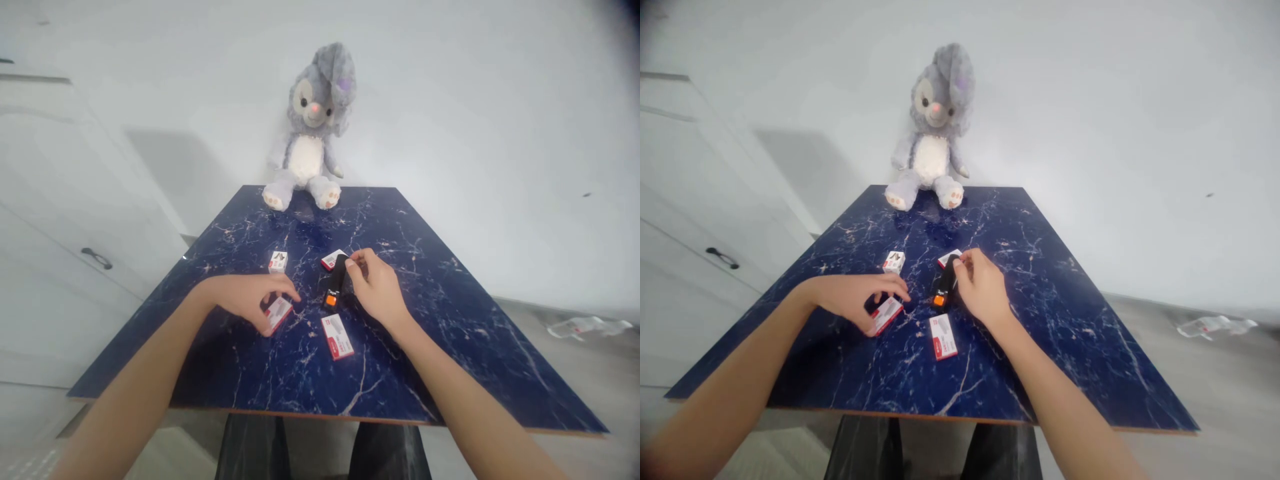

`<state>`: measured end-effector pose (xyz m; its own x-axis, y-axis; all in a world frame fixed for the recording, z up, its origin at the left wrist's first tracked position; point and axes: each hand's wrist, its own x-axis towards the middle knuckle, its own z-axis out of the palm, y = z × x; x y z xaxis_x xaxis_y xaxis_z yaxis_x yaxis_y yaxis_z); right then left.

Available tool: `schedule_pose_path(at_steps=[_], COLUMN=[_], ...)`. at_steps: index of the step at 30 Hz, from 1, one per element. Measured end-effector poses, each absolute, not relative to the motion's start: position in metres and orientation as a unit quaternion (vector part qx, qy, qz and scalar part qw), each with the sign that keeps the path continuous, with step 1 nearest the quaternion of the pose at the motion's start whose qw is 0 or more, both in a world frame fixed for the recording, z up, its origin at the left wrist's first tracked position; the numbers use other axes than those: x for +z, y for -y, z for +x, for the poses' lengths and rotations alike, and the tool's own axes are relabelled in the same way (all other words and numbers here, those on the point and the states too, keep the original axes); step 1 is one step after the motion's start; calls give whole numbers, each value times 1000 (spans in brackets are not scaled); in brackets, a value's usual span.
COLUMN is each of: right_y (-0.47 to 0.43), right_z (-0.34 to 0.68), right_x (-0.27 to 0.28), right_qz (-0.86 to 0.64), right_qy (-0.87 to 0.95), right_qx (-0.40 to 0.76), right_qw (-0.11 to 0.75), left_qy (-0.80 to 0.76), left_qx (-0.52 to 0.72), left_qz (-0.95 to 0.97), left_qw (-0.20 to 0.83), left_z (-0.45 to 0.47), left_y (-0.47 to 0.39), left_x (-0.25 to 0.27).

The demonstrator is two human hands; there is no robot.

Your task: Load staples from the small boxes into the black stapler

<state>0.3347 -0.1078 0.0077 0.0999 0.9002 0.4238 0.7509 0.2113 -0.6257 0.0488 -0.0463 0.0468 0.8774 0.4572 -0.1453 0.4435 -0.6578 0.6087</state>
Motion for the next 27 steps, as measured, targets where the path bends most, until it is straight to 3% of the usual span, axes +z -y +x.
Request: schedule_pose_path(at_steps=[4, 9, 14, 17, 21, 27], right_y=[116, 124, 118, 110, 101, 98], right_z=[335, 337, 334, 338, 343, 341], right_x=[17, 23, 18, 9, -4, -3], right_qz=[-558, -474, -593, -667, -679, -663], right_qy=[737, 812, 715, 657, 651, 670], right_qx=[80, 52, 9, 56, 139, 157], right_qw=[374, 336, 370, 347, 310, 293], left_qy=[-257, -300, -329, -328, -310, -317], left_qx=[-10, 117, 179, 197, 229, 261], left_qz=[887, 863, 854, 856, 874, 890], left_qw=[384, 390, 360, 347, 296, 199], left_z=[49, 87, 105, 108, 115, 122], left_y=[46, 56, 66, 69, 73, 80], left_x=[44, 16, 0, -5, -9, -11])
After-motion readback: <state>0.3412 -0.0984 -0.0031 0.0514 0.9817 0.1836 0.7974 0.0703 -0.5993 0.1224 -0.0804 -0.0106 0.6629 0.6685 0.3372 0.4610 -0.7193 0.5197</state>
